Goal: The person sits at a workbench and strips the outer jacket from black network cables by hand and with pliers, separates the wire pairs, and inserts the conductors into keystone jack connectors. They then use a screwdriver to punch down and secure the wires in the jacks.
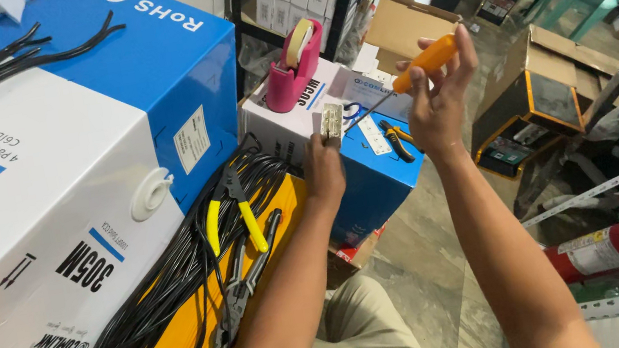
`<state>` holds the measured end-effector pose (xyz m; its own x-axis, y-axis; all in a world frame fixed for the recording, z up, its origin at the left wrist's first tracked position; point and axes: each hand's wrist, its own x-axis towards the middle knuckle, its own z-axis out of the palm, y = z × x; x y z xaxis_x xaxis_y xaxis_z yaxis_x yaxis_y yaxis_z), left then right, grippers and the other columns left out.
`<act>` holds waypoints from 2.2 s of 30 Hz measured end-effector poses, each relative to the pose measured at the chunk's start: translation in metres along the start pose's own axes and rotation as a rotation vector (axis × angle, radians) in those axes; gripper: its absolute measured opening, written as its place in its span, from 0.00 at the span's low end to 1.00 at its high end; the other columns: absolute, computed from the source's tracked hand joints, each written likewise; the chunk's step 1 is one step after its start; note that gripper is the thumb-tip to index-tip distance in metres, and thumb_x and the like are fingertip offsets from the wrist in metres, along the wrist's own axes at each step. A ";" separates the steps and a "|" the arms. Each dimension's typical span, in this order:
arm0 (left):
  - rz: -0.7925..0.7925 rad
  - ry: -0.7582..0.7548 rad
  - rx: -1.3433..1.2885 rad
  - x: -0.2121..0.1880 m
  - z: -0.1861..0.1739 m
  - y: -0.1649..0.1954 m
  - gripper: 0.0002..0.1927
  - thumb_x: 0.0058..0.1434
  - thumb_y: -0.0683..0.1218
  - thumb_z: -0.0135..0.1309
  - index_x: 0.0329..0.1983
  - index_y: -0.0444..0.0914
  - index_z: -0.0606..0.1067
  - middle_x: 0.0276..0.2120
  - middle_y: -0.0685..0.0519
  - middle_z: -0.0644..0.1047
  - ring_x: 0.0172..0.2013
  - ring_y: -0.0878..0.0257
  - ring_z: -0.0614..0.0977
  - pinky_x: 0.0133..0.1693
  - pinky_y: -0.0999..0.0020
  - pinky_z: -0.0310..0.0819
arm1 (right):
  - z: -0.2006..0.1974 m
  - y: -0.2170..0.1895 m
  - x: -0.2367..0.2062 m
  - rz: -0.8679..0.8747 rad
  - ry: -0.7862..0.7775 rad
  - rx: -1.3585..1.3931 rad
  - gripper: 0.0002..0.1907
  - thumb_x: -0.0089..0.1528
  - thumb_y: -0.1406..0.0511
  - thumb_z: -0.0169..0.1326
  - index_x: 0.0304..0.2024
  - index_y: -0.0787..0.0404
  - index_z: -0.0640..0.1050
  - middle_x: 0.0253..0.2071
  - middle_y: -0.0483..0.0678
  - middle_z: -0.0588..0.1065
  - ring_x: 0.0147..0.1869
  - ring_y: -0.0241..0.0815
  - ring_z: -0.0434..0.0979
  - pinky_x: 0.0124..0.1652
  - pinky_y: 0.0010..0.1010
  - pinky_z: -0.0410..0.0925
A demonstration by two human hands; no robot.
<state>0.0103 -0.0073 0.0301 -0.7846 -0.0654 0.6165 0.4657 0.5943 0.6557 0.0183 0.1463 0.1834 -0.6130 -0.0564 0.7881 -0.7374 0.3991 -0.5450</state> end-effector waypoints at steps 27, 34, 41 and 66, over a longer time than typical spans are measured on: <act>0.061 0.262 -0.205 0.011 -0.017 0.011 0.13 0.62 0.36 0.58 0.49 0.38 0.82 0.39 0.47 0.77 0.43 0.48 0.77 0.45 0.56 0.73 | 0.076 0.063 -0.066 0.873 0.047 0.393 0.16 0.61 0.64 0.61 0.48 0.62 0.74 0.20 0.40 0.66 0.17 0.31 0.62 0.17 0.25 0.58; -0.396 0.296 -0.691 0.012 -0.005 0.008 0.30 0.53 0.40 0.64 0.60 0.39 0.69 0.29 0.53 0.78 0.31 0.64 0.80 0.37 0.70 0.76 | 0.073 0.053 -0.074 0.873 0.146 0.541 0.20 0.60 0.64 0.62 0.52 0.61 0.72 0.28 0.40 0.73 0.17 0.29 0.62 0.17 0.24 0.58; -0.450 0.175 -0.688 0.011 0.017 -0.025 0.20 0.57 0.42 0.69 0.52 0.33 0.81 0.32 0.54 0.80 0.32 0.69 0.79 0.36 0.73 0.75 | 0.080 0.059 -0.081 0.879 0.210 0.563 0.19 0.62 0.63 0.62 0.51 0.62 0.71 0.25 0.42 0.68 0.17 0.30 0.62 0.17 0.25 0.59; -0.512 0.104 -1.150 0.024 0.028 -0.048 0.17 0.66 0.40 0.60 0.56 0.31 0.73 0.41 0.50 0.78 0.34 0.69 0.76 0.36 0.73 0.72 | 0.086 0.033 -0.059 0.833 0.066 0.240 0.15 0.62 0.64 0.62 0.46 0.62 0.73 0.31 0.44 0.73 0.19 0.31 0.65 0.18 0.25 0.61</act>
<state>-0.0422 -0.0147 0.0012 -0.9685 -0.1749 0.1774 0.2457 -0.5529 0.7962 0.0058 0.0839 0.0940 -0.9675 0.2246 0.1164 -0.1002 0.0822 -0.9916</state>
